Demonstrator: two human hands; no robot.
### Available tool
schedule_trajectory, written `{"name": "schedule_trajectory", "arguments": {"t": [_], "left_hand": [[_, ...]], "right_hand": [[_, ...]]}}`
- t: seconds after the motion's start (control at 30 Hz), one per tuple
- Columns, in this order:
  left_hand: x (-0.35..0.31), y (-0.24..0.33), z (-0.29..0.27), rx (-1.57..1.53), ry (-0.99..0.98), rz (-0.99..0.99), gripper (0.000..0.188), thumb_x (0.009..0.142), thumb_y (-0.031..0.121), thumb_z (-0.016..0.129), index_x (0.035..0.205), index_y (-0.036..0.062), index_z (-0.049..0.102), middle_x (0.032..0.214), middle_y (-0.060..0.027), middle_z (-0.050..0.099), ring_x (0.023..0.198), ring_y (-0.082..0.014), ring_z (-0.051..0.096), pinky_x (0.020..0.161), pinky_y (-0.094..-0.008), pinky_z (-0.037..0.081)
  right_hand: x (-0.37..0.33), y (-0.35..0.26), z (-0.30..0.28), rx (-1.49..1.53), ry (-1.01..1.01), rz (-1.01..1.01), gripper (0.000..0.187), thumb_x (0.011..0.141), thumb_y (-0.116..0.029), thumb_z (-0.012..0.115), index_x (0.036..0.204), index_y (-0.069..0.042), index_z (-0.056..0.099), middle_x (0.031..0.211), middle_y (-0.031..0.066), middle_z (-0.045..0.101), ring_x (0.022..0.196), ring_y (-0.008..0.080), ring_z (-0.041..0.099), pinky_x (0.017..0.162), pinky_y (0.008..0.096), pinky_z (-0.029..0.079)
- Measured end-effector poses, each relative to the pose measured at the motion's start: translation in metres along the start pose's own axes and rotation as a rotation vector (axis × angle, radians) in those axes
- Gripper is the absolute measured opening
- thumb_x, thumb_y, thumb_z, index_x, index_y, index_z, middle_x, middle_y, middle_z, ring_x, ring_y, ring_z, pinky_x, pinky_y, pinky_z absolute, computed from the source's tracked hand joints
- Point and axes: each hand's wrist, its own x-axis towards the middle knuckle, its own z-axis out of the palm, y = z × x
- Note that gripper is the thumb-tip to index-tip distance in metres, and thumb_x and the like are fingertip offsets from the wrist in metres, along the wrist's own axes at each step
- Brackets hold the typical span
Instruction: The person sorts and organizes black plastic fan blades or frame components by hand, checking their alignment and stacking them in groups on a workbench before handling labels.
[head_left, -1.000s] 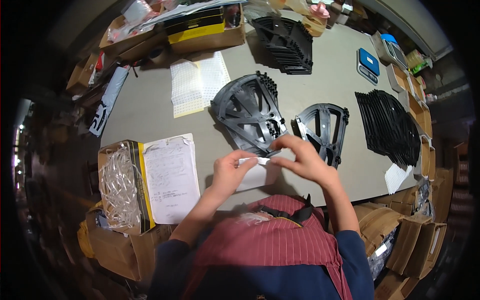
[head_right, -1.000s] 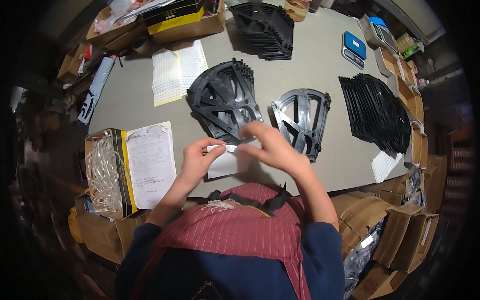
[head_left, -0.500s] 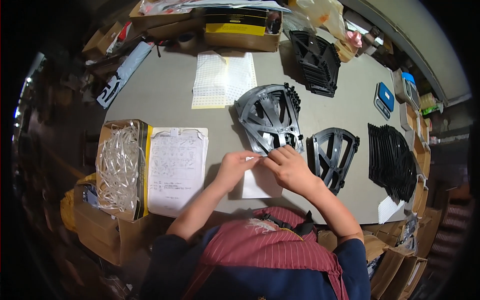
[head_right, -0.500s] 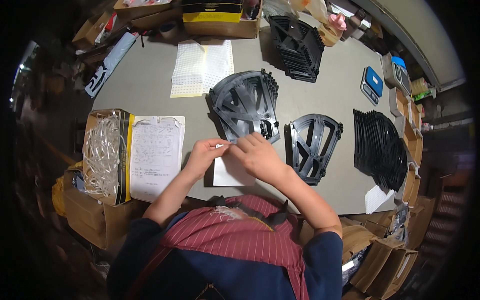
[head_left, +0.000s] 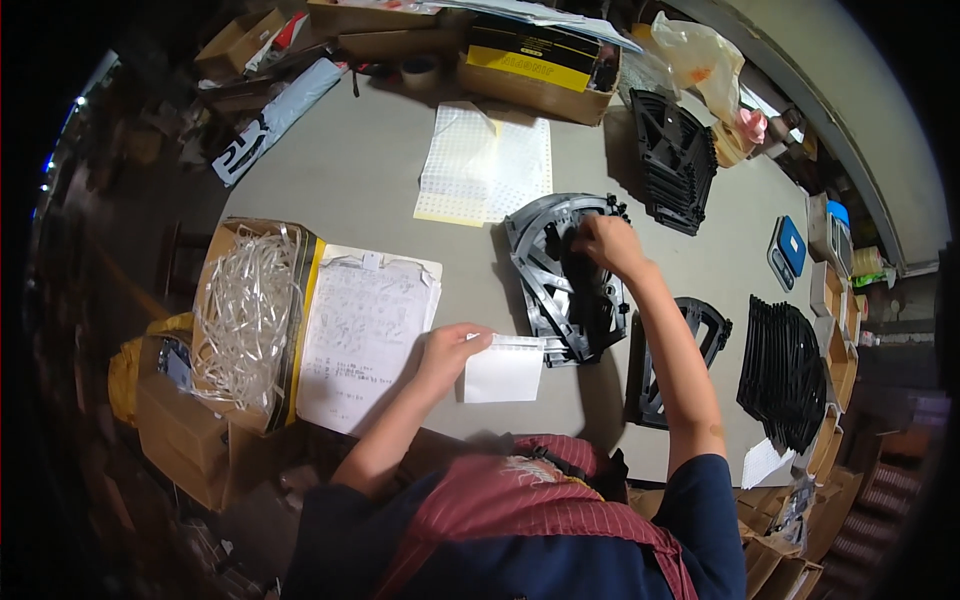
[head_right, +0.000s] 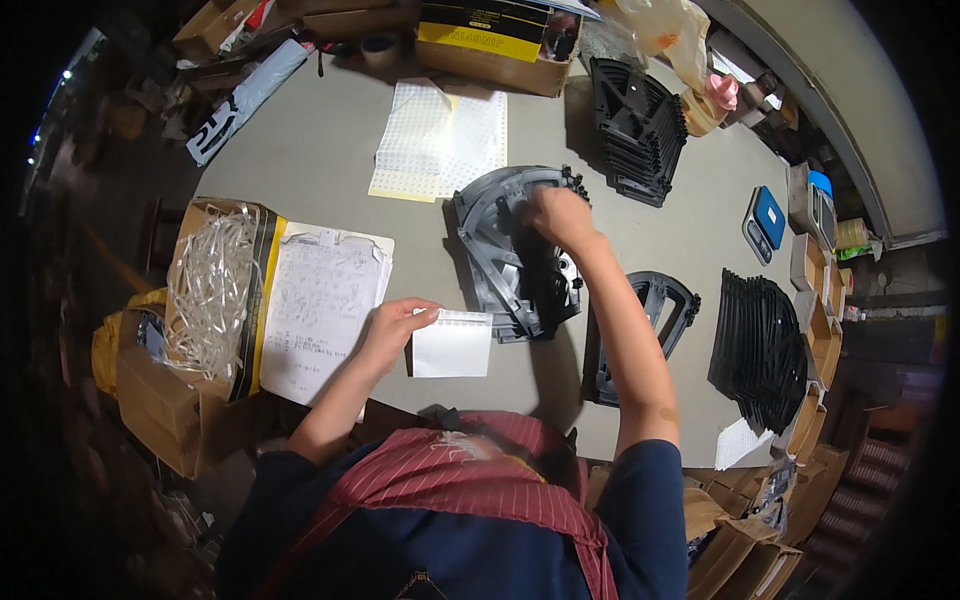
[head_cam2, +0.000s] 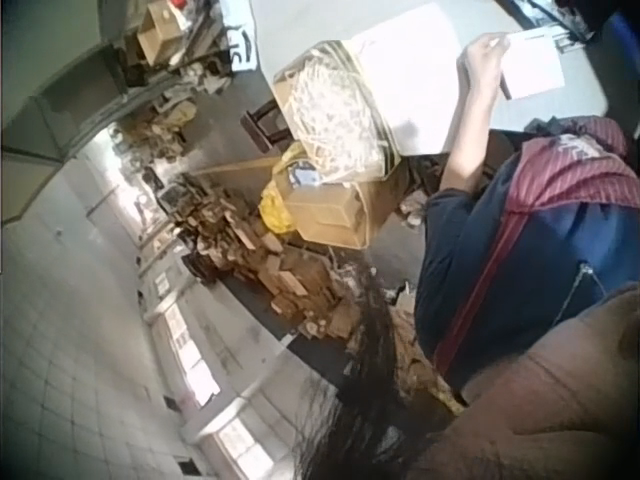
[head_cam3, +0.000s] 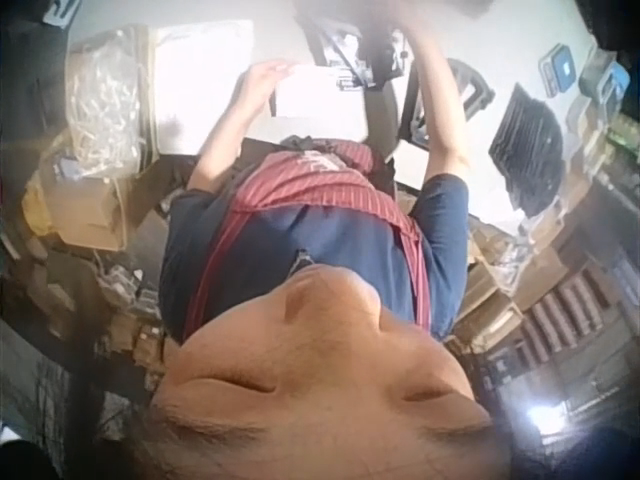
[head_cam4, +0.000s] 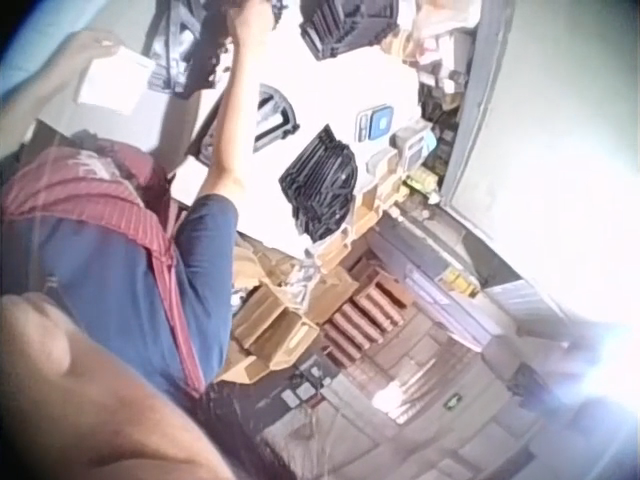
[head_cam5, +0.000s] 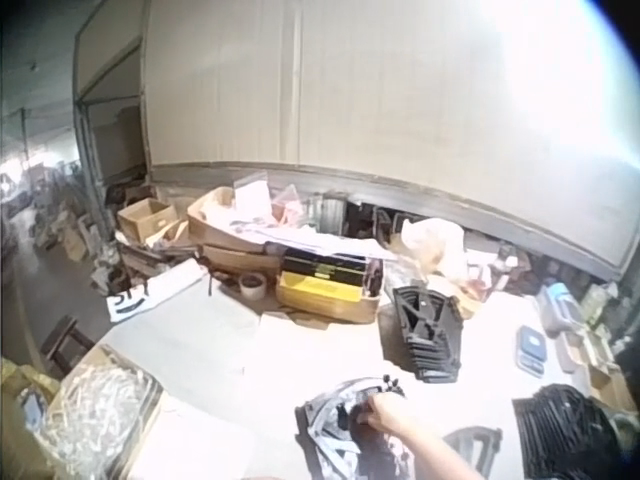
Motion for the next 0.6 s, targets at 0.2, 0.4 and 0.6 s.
{"name": "schedule_trajectory", "arguments": {"t": [0.2, 0.4, 0.6], "left_hand": [[0.004, -0.009, -0.008, -0.006, 0.039, -0.028, 0.023, 0.096, 0.014, 0.069, 0.111, -0.0037, 0.073, 0.097, -0.0092, 0.075, 0.086, -0.0132, 0.068, 0.078, -0.0249, 0.052], [-0.003, 0.004, -0.008, -0.033, 0.028, -0.043, 0.022, 0.095, 0.012, 0.068, 0.112, -0.0027, 0.072, 0.097, -0.0092, 0.074, 0.088, -0.0131, 0.068, 0.08, -0.0246, 0.053], [-0.007, 0.006, -0.01, -0.067, 0.043, -0.053, 0.022, 0.097, 0.01, 0.065, 0.114, -0.0027, 0.07, 0.099, -0.0095, 0.073, 0.089, -0.0137, 0.068, 0.081, -0.0249, 0.052]], "right_hand": [[-0.038, -0.03, -0.006, -0.075, -0.107, 0.147, 0.061, 0.088, -0.06, 0.069, 0.077, 0.001, 0.069, 0.076, 0.0226, 0.068, 0.076, 0.0429, 0.067, 0.069, 0.0507, 0.053], [-0.1, -0.043, -0.043, 0.008, 0.202, 0.345, 0.053, 0.088, -0.052, 0.067, 0.077, -0.001, 0.069, 0.071, 0.0224, 0.066, 0.071, 0.0427, 0.066, 0.065, 0.0495, 0.051], [-0.208, 0.051, -0.046, -0.069, 0.127, 0.79, 0.056, 0.087, -0.053, 0.067, 0.077, 0.002, 0.07, 0.071, 0.0229, 0.066, 0.071, 0.0406, 0.068, 0.065, 0.0475, 0.051]]}}
